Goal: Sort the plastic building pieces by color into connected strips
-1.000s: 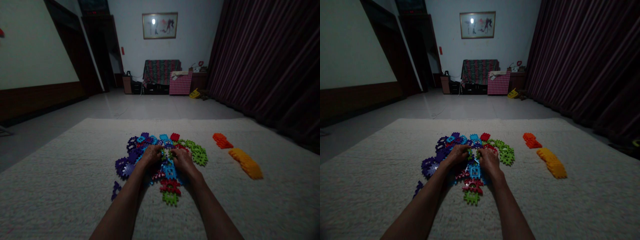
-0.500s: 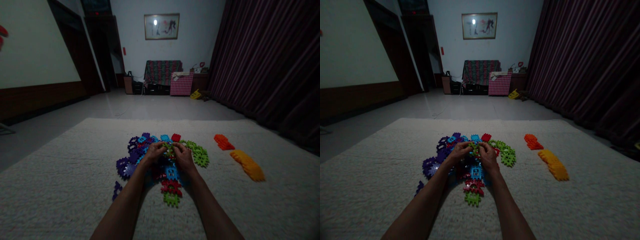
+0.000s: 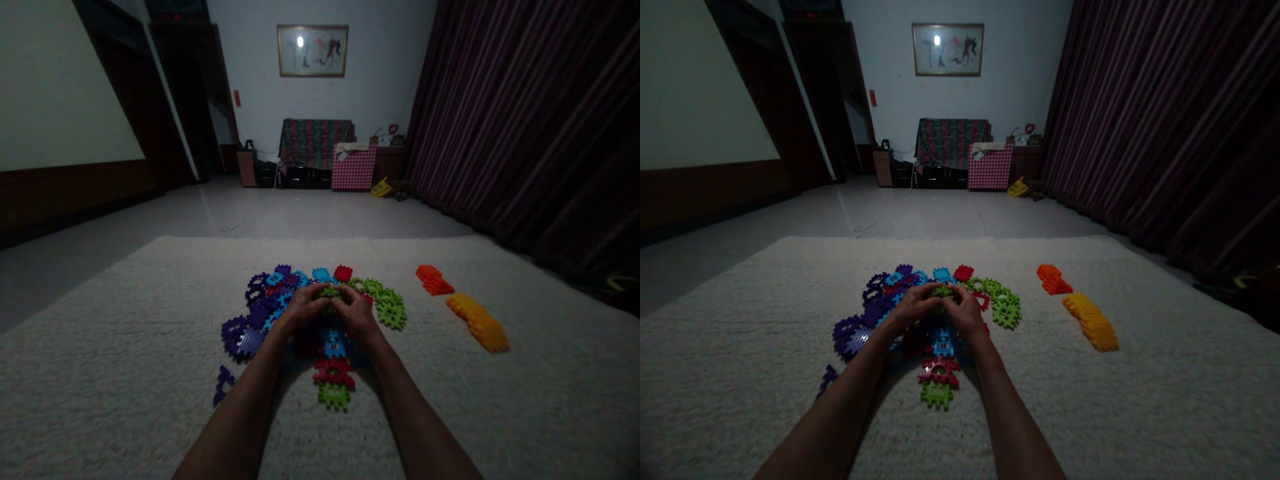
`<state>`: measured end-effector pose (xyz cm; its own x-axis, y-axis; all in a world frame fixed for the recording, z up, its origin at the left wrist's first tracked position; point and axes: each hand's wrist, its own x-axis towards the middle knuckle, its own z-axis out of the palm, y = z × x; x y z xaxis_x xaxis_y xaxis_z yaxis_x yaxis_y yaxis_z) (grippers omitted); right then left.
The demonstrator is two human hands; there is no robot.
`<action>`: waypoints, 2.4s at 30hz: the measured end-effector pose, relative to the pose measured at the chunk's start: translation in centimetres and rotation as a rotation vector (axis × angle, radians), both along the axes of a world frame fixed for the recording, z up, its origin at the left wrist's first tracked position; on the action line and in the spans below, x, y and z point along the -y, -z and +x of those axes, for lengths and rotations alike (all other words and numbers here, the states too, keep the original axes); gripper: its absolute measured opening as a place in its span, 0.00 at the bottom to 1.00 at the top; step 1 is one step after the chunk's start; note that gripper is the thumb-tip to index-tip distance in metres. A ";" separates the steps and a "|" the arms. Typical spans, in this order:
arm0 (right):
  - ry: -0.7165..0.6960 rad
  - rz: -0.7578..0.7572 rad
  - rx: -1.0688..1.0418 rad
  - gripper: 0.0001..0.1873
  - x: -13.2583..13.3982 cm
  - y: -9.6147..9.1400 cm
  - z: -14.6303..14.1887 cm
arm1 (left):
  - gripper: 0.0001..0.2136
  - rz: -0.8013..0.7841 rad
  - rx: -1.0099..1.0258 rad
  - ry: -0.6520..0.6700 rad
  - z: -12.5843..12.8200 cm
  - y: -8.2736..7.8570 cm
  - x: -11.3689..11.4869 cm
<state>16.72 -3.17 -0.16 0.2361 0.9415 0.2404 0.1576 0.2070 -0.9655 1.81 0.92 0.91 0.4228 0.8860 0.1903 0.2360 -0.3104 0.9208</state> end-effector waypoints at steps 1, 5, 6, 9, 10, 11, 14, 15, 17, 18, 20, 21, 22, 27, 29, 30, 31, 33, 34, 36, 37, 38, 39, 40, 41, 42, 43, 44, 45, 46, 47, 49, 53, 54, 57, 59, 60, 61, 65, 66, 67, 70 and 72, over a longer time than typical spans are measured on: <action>0.050 0.001 0.007 0.20 -0.1 0.0 0.6 | 0.20 -0.012 0.018 -0.006 0.0 0.0 0.0; 0.328 0.009 0.059 0.24 -0.1 -0.4 4.6 | 0.16 0.033 -0.019 -0.145 -0.2 0.1 -0.3; 0.407 0.012 0.091 0.24 -0.1 -0.4 5.8 | 0.15 0.064 -0.048 -0.178 -0.3 0.2 -0.3; 0.603 0.005 0.170 0.24 0.4 -0.4 9.2 | 0.13 0.161 -0.153 -0.218 -0.3 0.2 -0.2; 0.644 -0.001 0.191 0.24 0.5 -0.3 10.2 | 0.13 0.188 -0.189 -0.210 -0.3 0.1 0.0; 0.681 -0.007 0.213 0.24 0.7 -0.2 10.9 | 0.13 0.212 -0.227 -0.195 -0.3 0.0 0.2; 0.753 -0.056 0.275 0.24 1.1 0.5 12.4 | 0.14 0.278 -0.357 -0.107 -0.2 -0.4 0.8; 0.769 -0.075 0.302 0.24 1.2 0.6 12.6 | 0.13 0.303 -0.395 -0.067 -0.2 -0.5 0.9; 0.804 -0.083 0.382 0.23 1.4 0.9 12.7 | 0.13 0.349 -0.449 0.020 -0.3 -0.8 1.2; 0.835 -0.068 0.435 0.24 1.4 0.9 12.5 | 0.13 0.365 -0.467 0.062 -0.3 -0.9 1.4; 0.906 -0.016 0.541 0.25 1.5 0.6 11.9 | 0.14 0.374 -0.504 0.124 -0.3 -1.0 1.5; 0.931 0.017 0.581 0.25 1.5 0.4 11.5 | 0.15 0.370 -0.528 0.145 -0.3 -1.1 1.6; 0.935 0.055 0.610 0.25 1.4 0.1 11.0 | 0.17 0.366 -0.557 0.160 -0.3 -1.0 1.7; 0.609 0.214 0.607 0.17 0.7 -0.8 7.1 | 0.17 0.409 -0.672 0.169 -0.6 -0.5 1.4; 0.385 0.257 0.600 0.14 0.5 -0.6 5.3 | 0.17 0.438 -0.690 0.132 -0.9 -0.3 1.0; 0.289 0.284 0.596 0.12 0.5 -0.5 4.5 | 0.17 0.447 -0.700 0.106 -1.1 -0.2 0.8; 0.198 0.309 0.598 0.11 0.5 -0.3 3.7 | 0.17 0.452 -0.710 0.079 -1.3 -0.1 0.6; 0.052 0.345 0.612 0.09 0.5 0.2 2.7 | 0.17 0.465 -0.721 0.027 -1.6 0.1 0.3; -0.010 0.353 0.629 0.09 0.6 0.5 2.5 | 0.18 0.472 -0.723 0.010 -1.7 0.2 0.2; -0.098 0.349 0.687 0.10 0.6 1.1 2.4 | 0.17 0.482 -0.721 -0.009 -1.9 0.4 0.0; -0.123 0.339 0.727 0.10 0.6 1.4 2.5 | 0.16 0.483 -0.718 -0.009 -1.9 0.4 -0.1; -0.140 0.324 0.769 0.11 0.6 1.7 2.7 | 0.15 0.482 -0.711 -0.004 -1.8 0.5 -0.1; -0.148 0.307 0.807 0.11 0.6 2.0 2.8 | 0.14 0.481 -0.699 0.006 -1.8 0.5 -0.1; -0.149 0.290 0.837 0.11 0.6 2.3 3.0 | 0.13 0.481 -0.683 0.020 -1.7 0.5 -0.1; -0.144 0.279 0.858 0.11 0.7 2.5 3.0 | 0.12 0.479 -0.669 0.038 -1.7 0.5 -0.1; -0.129 0.271 0.871 0.11 0.7 2.7 3.0 | 0.11 0.478 -0.657 0.056 -1.6 0.5 -0.1; -0.099 0.262 0.881 0.11 0.7 2.8 2.9 | 0.11 0.475 -0.648 0.072 -1.6 0.4 0.0; -0.052 0.247 0.892 0.12 0.7 2.8 2.8 | 0.11 0.472 -0.643 0.083 -1.6 0.3 0.0; 0.007 0.223 0.904 0.12 0.8 2.8 2.6 | 0.11 0.470 -0.640 0.091 -1.6 0.2 0.1; 0.072 0.190 0.914 0.11 0.8 2.6 2.5 | 0.12 0.470 -0.639 0.098 -1.6 0.1 0.2; 0.137 0.153 0.918 0.11 0.9 2.4 2.4 | 0.13 0.470 -0.641 0.103 -1.6 0.0 0.3; 0.220 0.088 0.915 0.10 0.9 1.9 2.4 | 0.16 0.468 -0.660 0.122 -1.6 -0.2 0.4; 0.209 -0.029 0.957 0.09 1.2 0.8 3.0 | 0.15 0.481 -0.703 0.138 -1.6 -0.2 0.5; 0.183 -0.068 0.996 0.09 1.4 0.6 3.1 | 0.15 0.487 -0.703 0.131 -1.6 -0.1 0.4; 0.106 -0.166 1.112 0.12 1.7 0.2 3.2 | 0.13 0.489 -0.692 0.091 -1.6 0.3 0.3; 0.073 -0.195 1.137 0.14 1.8 0.2 3.1 | 0.12 0.482 -0.679 0.066 -1.5 0.5 0.2; 0.059 -0.203 1.135 0.15 1.8 0.3 3.0 | 0.12 0.482 -0.671 0.057 -1.4 0.6 0.2; 0.045 -0.209 1.131 0.16 1.8 0.4 3.1 | 0.12 0.487 -0.663 0.048 -1.3 0.6 0.2; 0.041 -0.211 1.097 0.18 1.7 0.7 3.1 | 0.12 0.519 -0.641 0.000 -0.9 0.1 0.6; 0.054 -0.194 1.083 0.18 1.6 0.7 3.1 | 0.12 0.524 -0.634 -0.005 -0.8 -0.1 0.8; 0.069 -0.168 1.070 0.17 1.7 0.7 3.0 | 0.12 0.527 -0.626 -0.004 -0.8 -0.2 1.2; 0.091 -0.059 1.047 0.10 1.7 0.4 2.4 | 0.12 0.525 -0.610 -0.014 -1.4 -0.5 2.7; 0.103 -0.001 1.039 0.07 1.7 0.0 2.0 | 0.12 0.518 -0.608 -0.041 -2.2 -0.4 4.1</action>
